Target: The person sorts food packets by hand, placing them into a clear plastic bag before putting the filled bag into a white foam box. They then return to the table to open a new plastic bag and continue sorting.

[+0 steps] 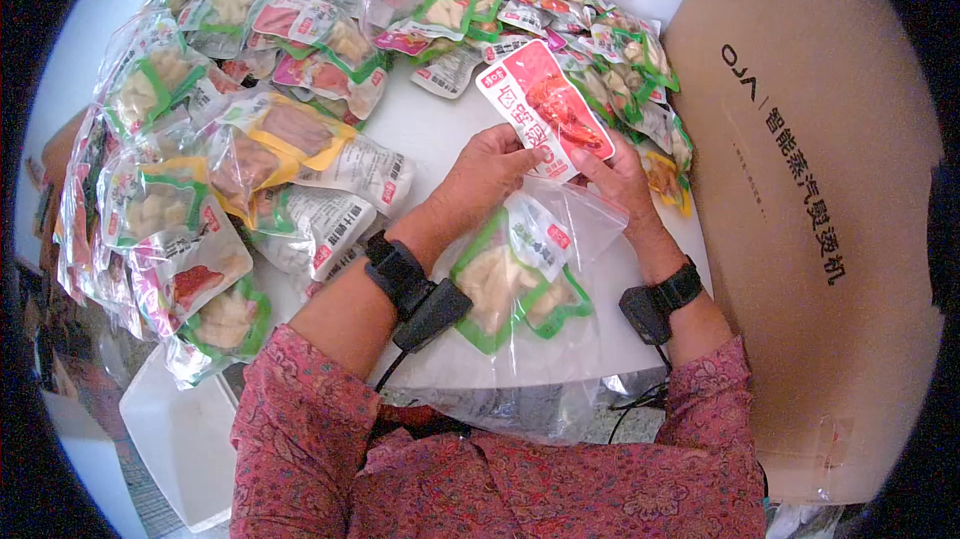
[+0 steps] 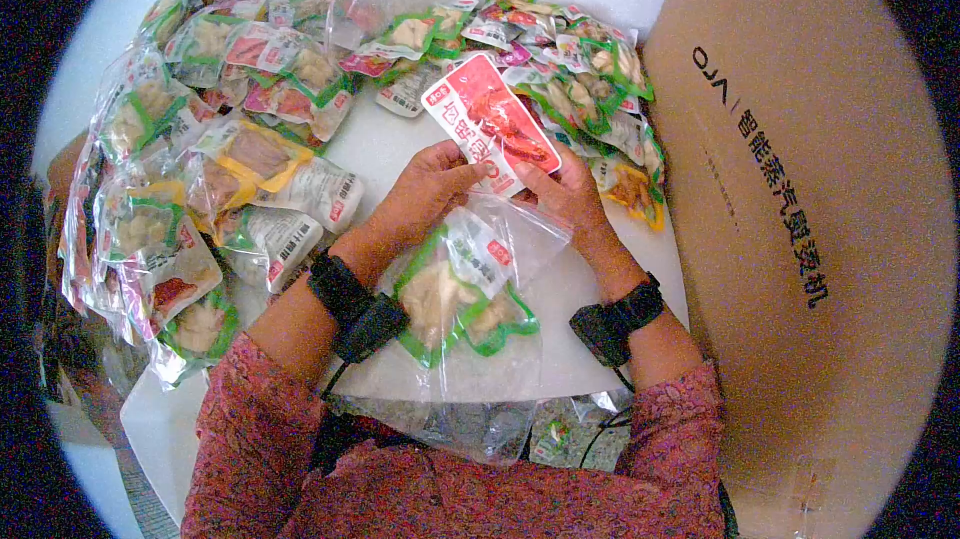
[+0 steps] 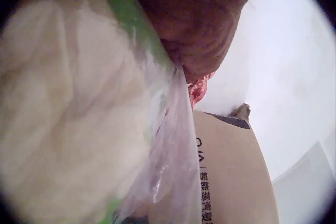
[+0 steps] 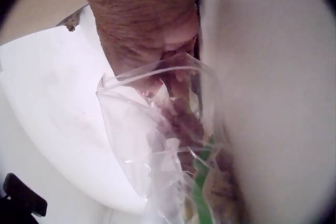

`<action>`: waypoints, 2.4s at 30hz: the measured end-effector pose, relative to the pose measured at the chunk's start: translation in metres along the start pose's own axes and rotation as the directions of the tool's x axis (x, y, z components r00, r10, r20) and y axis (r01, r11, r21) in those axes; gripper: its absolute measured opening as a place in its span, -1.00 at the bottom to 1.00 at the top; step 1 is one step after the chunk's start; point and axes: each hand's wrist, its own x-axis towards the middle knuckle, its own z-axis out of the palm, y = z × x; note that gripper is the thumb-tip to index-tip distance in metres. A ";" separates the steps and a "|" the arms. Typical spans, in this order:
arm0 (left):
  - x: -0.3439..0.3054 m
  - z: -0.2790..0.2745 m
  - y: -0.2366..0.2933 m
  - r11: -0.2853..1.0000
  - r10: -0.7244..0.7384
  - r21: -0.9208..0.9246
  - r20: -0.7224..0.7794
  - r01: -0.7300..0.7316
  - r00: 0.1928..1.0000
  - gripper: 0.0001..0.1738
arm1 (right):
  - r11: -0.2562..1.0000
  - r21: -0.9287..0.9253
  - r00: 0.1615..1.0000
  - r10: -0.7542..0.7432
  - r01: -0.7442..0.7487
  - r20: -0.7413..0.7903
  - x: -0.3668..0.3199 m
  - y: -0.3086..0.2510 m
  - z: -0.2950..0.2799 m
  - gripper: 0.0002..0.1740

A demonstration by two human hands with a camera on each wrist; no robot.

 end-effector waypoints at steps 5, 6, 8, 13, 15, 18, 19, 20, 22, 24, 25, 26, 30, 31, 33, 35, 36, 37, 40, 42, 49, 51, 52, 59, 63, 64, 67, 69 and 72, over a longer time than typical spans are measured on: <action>-0.001 -0.001 -0.001 1.000 -0.005 -0.019 0.003 0.005 1.000 -0.83 | 0.983 0.179 1.000 0.024 -0.027 0.018 0.001 0.003 -0.001 -0.64; 0.000 -0.001 -0.001 1.000 0.000 -0.020 -0.002 0.000 1.000 -0.83 | 0.984 0.179 1.000 0.024 -0.027 0.018 0.001 0.005 -0.002 -0.64; 0.000 -0.001 -0.001 0.999 -0.009 -0.048 -0.006 0.009 1.000 -0.84 | 0.989 0.143 0.999 0.045 -0.046 0.009 0.002 0.008 -0.004 -0.63; -0.001 0.000 -0.002 0.993 0.004 -0.119 -0.016 -0.006 1.000 -0.85 | 0.989 0.127 0.997 0.072 -0.075 0.024 0.000 0.001 -0.001 -0.61; 0.001 0.000 -0.003 0.990 0.018 -0.141 -0.010 -0.019 1.000 -0.87 | 0.986 0.140 0.996 0.085 -0.088 0.027 -0.001 -0.001 0.001 -0.60; 0.003 -0.002 -0.006 0.991 0.005 -0.135 -0.020 -0.008 1.000 -0.87 | 0.980 0.173 0.995 0.094 -0.099 0.042 -0.001 -0.001 0.001 -0.60; 0.004 -0.004 -0.008 0.991 0.007 -0.134 -0.021 -0.010 1.000 -0.87 | 0.981 0.165 0.995 0.094 -0.099 0.041 -0.001 -0.001 0.002 -0.61; 0.006 -0.005 -0.010 0.993 0.000 -0.116 -0.023 -0.003 1.000 -0.87 | 0.983 0.158 0.995 0.094 -0.099 0.041 -0.001 -0.001 0.002 -0.61; 0.005 -0.005 -0.007 0.995 -0.003 -0.097 -0.025 0.001 1.000 -0.87 | 0.983 0.160 0.995 0.088 -0.094 0.049 0.000 0.002 0.000 -0.61; 0.003 -0.005 -0.005 0.995 -0.033 -0.095 -0.012 0.032 0.999 -0.86 | 0.983 0.162 0.995 0.083 -0.091 0.056 0.002 0.005 -0.002 -0.60; 0.003 -0.005 -0.005 0.995 -0.033 -0.095 -0.012 0.031 0.999 -0.86 | 0.984 0.156 0.996 0.073 -0.080 0.053 0.002 0.007 -0.003 -0.60; 0.003 -0.005 -0.004 0.993 -0.030 -0.116 -0.004 0.030 1.000 -0.86 | 0.986 0.150 0.997 0.062 -0.069 0.050 0.003 0.007 -0.004 -0.60; 0.003 -0.003 -0.005 0.983 0.007 -0.186 0.009 -0.005 1.000 -0.86 | 0.967 0.219 0.990 0.116 -0.130 0.078 0.002 0.007 -0.005 -0.55; 0.003 -0.004 -0.004 0.983 0.007 -0.185 0.009 -0.006 1.000 -0.86 | 0.971 0.202 0.991 0.115 -0.126 0.068 0.001 0.007 -0.005 -0.56; 0.003 -0.004 -0.004 0.992 -0.016 -0.124 -0.003 0.015 1.000 -0.86 | 0.975 0.184 0.992 0.113 -0.122 0.059 0.001 0.007 -0.006 -0.56; 0.003 -0.006 -0.004 0.994 -0.026 -0.102 0.002 0.026 1.000 -0.85 | 0.974 0.184 0.990 0.125 -0.134 0.061 0.002 0.009 -0.007 -0.56; 0.003 -0.005 -0.003 0.996 -0.037 -0.081 0.007 0.038 0.999 -0.85 | 0.974 0.183 0.990 0.125 -0.134 0.061 0.003 0.011 -0.009 -0.56; 0.002 -0.005 -0.002 0.996 -0.037 -0.081 0.007 0.038 0.999 -0.85 | 0.977 0.172 0.992 0.118 -0.125 0.050 0.004 0.015 -0.011 -0.56; 0.001 -0.003 -0.001 0.995 -0.045 -0.091 0.010 0.046 0.999 -0.86 | 0.983 0.165 0.997 0.081 -0.082 0.015 0.004 0.016 -0.007 -0.62; 0.001 -0.006 -0.002 0.993 -0.015 -0.120 0.044 0.021 0.999 -0.87 | 0.984 0.169 0.999 0.052 -0.049 -0.010 0.004 0.015 -0.005 -0.67; 0.005 -0.008 -0.010 1.000 0.000 -0.027 0.077 0.002 0.997 -0.85 | 0.997 0.076 0.999 -0.027 0.029 -0.029 0.008 0.018 -0.011 -0.68; 0.005 -0.008 -0.009 0.999 0.030 0.035 0.127 -0.035 0.991 -0.83 | 0.997 0.074 0.999 -0.028 0.029 -0.021 0.008 0.017 -0.013 -0.65; 0.004 -0.008 -0.009 0.999 0.029 0.034 0.127 -0.034 0.992 -0.83 | 0.997 0.059 0.999 -0.040 0.041 -0.021 0.007 0.017 -0.013 -0.67; 0.002 -0.006 -0.007 0.993 0.088 0.063 0.112 -0.096 0.990 -0.82 | 0.998 0.001 0.997 -0.061 0.061 -0.041 0.004 0.010 -0.004 -0.69; 0.005 -0.005 -0.012 0.993 0.120 -0.016 0.080 -0.119 0.990 -0.84 | 0.998 0.009 0.998 -0.063 0.063 -0.024 0.004 0.014 -0.006 -0.70; 0.005 -0.006 -0.012 0.993 0.120 -0.016 0.080 -0.120 0.990 -0.84 | 0.998 0.004 0.998 -0.064 0.064 -0.017 0.005 0.016 -0.007 -0.72; 0.005 -0.007 -0.010 0.994 0.103 0.018 0.086 -0.105 0.991 -0.81 | 0.998 -0.020 0.998 -0.063 0.063 -0.024 0.004 0.013 -0.006 -0.74; 0.004 -0.006 -0.006 0.996 0.080 0.044 0.019 -0.081 0.997 -0.77 | 0.997 -0.037 0.997 -0.067 0.065 -0.037 0.004 0.010 -0.007 -0.75; 0.002 -0.008 0.002 1.000 -0.003 -0.023 -0.018 0.003 1.000 -0.70 | 0.970 -0.241 0.989 -0.068 0.034 -0.135 0.004 0.004 -0.007 -0.79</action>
